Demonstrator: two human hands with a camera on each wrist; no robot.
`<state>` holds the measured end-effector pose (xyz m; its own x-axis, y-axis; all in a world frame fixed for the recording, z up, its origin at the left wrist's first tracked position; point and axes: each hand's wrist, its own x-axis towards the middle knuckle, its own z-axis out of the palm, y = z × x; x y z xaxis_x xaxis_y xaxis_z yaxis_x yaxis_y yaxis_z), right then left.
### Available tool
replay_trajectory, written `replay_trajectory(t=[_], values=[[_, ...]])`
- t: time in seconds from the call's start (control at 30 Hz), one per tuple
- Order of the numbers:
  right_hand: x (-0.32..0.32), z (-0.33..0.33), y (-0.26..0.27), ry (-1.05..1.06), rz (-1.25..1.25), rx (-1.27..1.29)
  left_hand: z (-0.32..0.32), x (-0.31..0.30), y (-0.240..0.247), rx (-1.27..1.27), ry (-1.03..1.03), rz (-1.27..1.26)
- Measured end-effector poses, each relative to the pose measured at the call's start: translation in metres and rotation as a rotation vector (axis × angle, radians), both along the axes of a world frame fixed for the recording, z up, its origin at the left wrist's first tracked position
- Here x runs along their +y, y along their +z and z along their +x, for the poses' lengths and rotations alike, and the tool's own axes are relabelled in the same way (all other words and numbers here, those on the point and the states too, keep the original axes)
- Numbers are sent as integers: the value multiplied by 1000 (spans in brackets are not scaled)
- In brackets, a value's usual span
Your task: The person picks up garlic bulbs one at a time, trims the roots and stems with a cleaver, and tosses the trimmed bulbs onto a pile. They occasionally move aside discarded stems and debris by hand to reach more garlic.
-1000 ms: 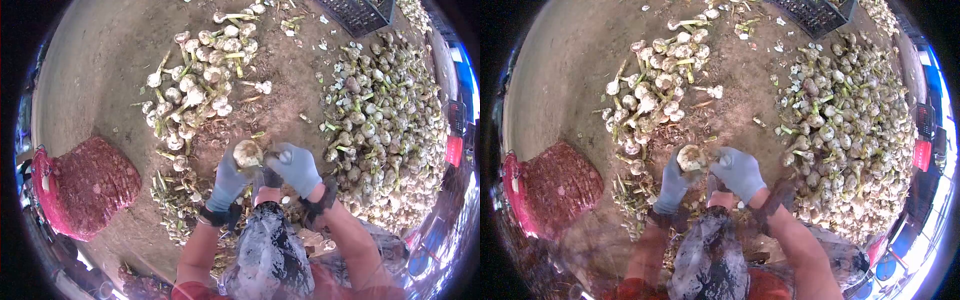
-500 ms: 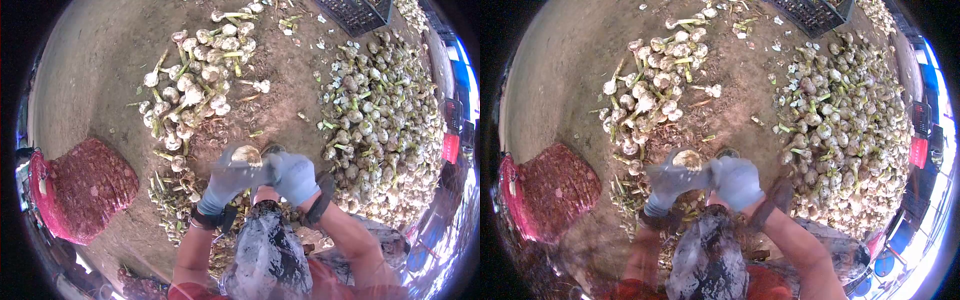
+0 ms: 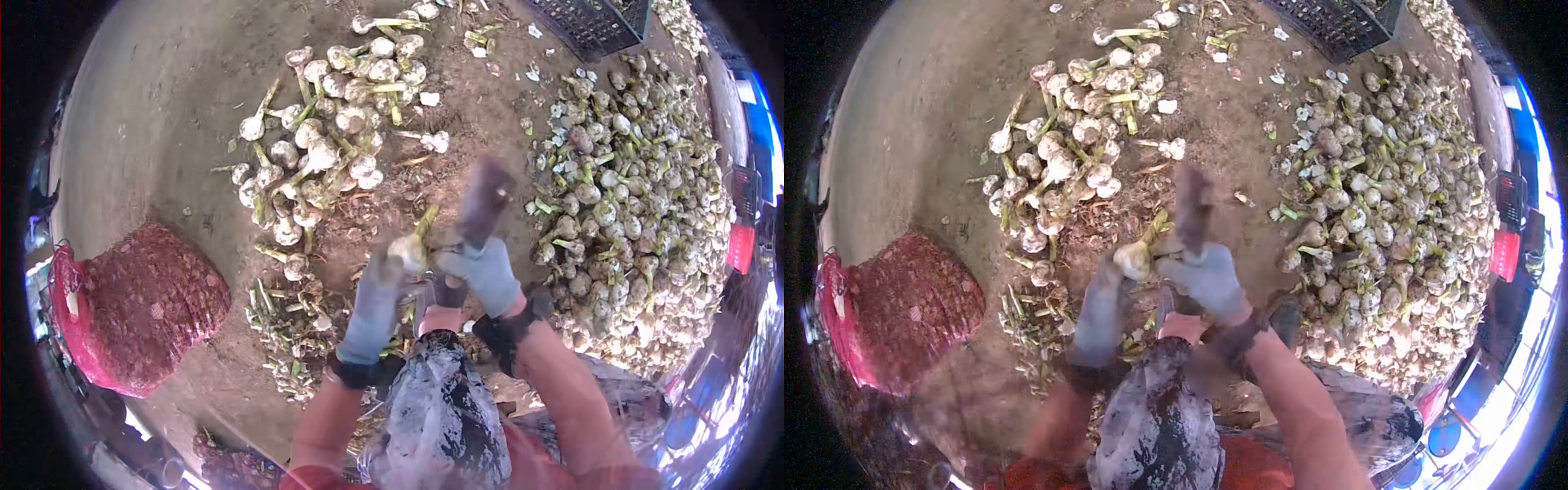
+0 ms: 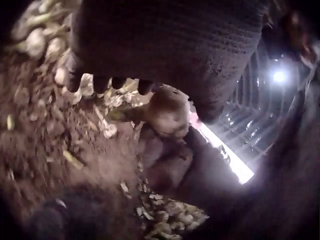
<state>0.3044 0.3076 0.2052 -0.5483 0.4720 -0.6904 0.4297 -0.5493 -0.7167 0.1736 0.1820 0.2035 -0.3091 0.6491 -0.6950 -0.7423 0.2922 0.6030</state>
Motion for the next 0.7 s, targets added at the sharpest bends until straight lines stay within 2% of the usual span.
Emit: replay_trajectory(t=[0.03,0.07,0.13,0.17,0.2,0.27,0.33,0.37,0.4,0.43,0.47,0.53,0.6,0.63,0.67,0.7], values=[[1,-6,11,152,154,-73,0,-1,4,-52,55,68],[-3,-6,3,152,156,-71,-1,-6,-11,-50,55,71],[-12,-8,-12,309,462,-188,-6,-16,-46,-35,86,87],[-12,-7,-9,318,399,-257,-7,-22,-50,-37,84,84],[-12,-4,-14,317,395,-260,-9,-21,-42,-49,85,115],[-16,9,-41,487,589,-360,-13,-12,-19,-63,82,146],[-19,56,-107,861,666,-477,-17,9,4,-45,-9,217],[-26,55,-89,611,539,-618,-8,13,-1,146,-184,285],[-39,62,-90,549,479,-541,10,34,6,199,-364,440],[-56,70,-93,575,445,-521,19,61,29,236,-554,587],[-59,75,-102,565,481,-443,15,75,57,451,-669,685],[-58,84,-113,535,555,-298,9,82,58,858,-551,727],[-37,83,-107,505,611,-216,-21,42,41,831,-529,354],[-22,80,-89,316,527,-277,-30,17,20,842,-331,104],[-12,83,-81,129,431,-340,-53,-18,-5,1228,-365,-153],[-7,113,-116,168,536,-303,-68,-31,5,895,-269,-497]])
